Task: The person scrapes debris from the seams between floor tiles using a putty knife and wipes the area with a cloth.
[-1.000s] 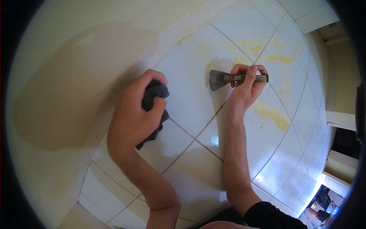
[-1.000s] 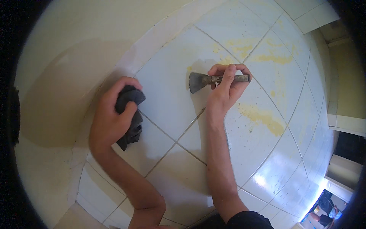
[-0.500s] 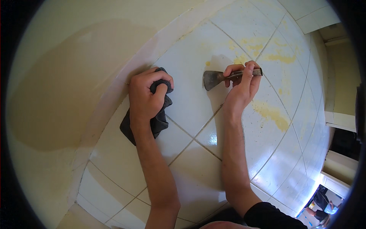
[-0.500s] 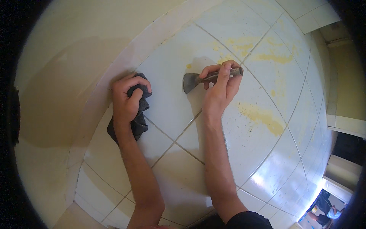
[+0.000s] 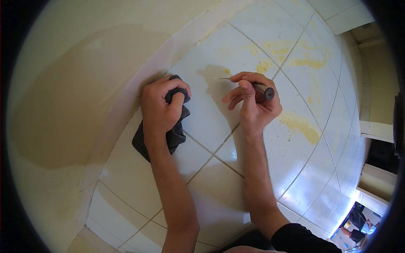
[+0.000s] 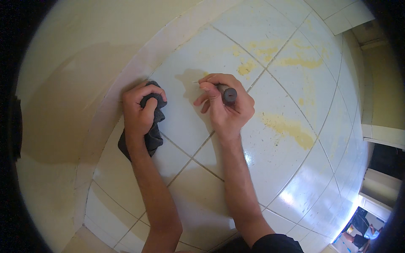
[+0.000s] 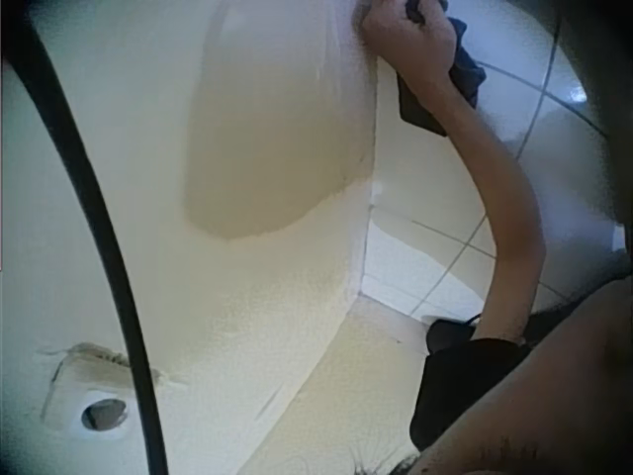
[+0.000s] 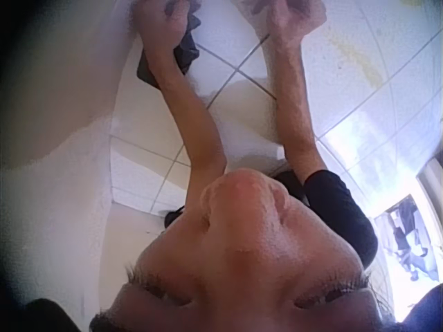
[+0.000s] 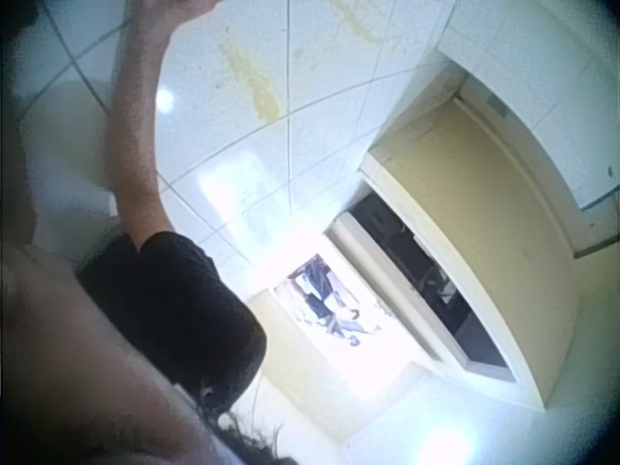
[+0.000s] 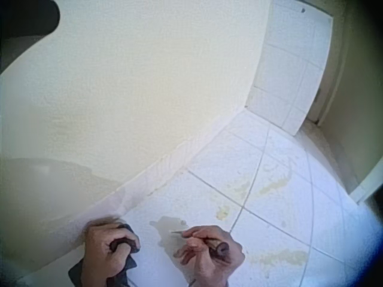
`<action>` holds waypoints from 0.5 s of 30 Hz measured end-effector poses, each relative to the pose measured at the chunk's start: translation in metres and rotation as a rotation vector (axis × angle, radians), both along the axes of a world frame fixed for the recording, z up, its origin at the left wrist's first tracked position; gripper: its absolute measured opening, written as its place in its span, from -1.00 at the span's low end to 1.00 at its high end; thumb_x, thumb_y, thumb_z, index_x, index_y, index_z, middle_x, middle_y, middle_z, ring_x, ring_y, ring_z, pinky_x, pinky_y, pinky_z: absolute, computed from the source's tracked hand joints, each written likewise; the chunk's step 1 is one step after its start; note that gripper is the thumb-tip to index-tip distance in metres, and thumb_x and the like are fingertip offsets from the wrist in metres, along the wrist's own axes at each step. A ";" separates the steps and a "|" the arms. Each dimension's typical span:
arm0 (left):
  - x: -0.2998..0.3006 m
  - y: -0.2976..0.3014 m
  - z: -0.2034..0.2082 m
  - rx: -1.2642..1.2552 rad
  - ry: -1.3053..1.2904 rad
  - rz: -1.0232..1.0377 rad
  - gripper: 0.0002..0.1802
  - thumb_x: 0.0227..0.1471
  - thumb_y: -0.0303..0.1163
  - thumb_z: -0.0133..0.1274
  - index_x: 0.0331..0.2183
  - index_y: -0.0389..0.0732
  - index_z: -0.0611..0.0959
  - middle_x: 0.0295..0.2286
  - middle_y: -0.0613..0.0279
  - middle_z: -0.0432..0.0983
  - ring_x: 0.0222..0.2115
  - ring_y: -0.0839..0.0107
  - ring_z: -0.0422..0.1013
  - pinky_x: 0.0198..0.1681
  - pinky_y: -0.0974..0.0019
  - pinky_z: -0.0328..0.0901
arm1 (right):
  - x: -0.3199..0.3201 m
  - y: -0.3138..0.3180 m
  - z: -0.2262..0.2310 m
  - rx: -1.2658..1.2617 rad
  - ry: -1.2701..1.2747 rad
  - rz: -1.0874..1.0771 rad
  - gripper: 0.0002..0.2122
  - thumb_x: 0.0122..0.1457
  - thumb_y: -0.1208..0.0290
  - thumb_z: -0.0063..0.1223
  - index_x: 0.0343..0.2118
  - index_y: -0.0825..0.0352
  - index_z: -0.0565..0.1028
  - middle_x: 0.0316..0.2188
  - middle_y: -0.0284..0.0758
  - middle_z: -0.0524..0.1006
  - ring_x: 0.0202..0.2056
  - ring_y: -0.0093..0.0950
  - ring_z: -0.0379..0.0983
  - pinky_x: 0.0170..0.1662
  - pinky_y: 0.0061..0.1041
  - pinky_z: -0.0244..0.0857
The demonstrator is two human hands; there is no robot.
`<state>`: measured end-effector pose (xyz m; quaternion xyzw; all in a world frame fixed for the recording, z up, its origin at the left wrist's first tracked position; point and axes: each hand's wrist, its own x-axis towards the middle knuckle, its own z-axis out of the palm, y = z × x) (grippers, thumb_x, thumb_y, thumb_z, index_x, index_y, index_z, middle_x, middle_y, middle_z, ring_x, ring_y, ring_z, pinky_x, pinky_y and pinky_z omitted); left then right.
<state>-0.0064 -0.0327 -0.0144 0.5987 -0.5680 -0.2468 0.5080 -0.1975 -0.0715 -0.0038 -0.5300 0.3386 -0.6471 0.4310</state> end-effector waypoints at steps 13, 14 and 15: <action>0.001 0.001 0.006 0.056 0.001 -0.022 -0.80 -0.22 -0.57 -0.11 -0.52 -0.38 0.62 -0.60 0.14 0.47 -0.56 0.41 0.37 -0.46 0.36 0.24 | -0.029 -0.015 0.006 0.179 -0.122 -0.452 -0.53 0.48 -0.13 -0.50 -0.23 0.25 0.24 -0.57 -0.22 0.46 -0.75 -0.56 0.19 -0.72 -0.62 -0.02; 0.001 0.002 0.005 0.057 0.003 -0.024 -0.80 -0.22 -0.57 -0.11 -0.52 -0.38 0.62 -0.60 0.14 0.47 -0.56 0.41 0.37 -0.46 0.36 0.24 | -0.029 -0.018 0.003 0.213 -0.153 -0.494 -0.53 0.47 -0.16 -0.47 -0.21 0.23 0.23 -0.60 -0.27 0.41 -0.75 -0.59 0.09 -0.72 -0.60 -0.08; 0.001 0.002 0.005 0.057 -0.008 -0.022 -0.80 -0.22 -0.57 -0.11 -0.53 -0.38 0.62 -0.60 0.14 0.47 -0.56 0.41 0.37 -0.46 0.36 0.25 | -0.028 -0.019 0.004 0.246 -0.186 -0.535 -0.53 0.46 -0.19 -0.43 -0.19 0.21 0.23 -0.63 -0.32 0.35 -0.75 -0.61 -0.01 -0.72 -0.59 -0.15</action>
